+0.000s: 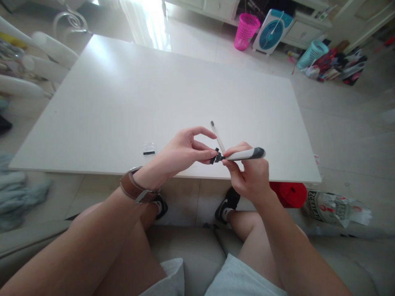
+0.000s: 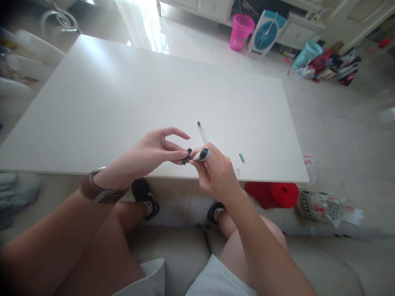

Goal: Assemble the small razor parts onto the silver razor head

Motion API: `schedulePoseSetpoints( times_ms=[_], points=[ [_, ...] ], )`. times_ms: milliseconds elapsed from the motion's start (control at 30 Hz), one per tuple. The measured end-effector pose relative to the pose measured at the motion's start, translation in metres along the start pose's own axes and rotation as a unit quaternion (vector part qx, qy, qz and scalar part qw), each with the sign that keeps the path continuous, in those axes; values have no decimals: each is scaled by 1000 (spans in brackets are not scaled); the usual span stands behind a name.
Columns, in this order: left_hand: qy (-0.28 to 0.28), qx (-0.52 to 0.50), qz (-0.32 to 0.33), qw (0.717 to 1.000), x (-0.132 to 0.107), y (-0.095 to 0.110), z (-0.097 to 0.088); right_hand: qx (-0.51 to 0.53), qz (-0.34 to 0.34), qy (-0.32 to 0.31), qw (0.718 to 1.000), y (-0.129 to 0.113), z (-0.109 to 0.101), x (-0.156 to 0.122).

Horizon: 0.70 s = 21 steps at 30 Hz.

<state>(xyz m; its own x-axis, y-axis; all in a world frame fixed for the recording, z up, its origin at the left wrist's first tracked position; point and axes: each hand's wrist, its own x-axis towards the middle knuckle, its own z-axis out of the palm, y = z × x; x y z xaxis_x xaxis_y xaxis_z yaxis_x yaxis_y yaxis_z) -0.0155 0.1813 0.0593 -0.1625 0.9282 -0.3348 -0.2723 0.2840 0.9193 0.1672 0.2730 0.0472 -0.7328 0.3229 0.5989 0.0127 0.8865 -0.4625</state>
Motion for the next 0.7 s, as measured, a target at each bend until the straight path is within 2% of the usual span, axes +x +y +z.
schedulePoseSetpoints(
  times_ms=[400,700],
  points=[
    [-1,34,8,999,-1,-3,-1,-12,-5,-14,1000,3,10,-4],
    [5,42,22,999,-2,-8,-6,-28,0,11,1000,1,21,-8]
  ],
)
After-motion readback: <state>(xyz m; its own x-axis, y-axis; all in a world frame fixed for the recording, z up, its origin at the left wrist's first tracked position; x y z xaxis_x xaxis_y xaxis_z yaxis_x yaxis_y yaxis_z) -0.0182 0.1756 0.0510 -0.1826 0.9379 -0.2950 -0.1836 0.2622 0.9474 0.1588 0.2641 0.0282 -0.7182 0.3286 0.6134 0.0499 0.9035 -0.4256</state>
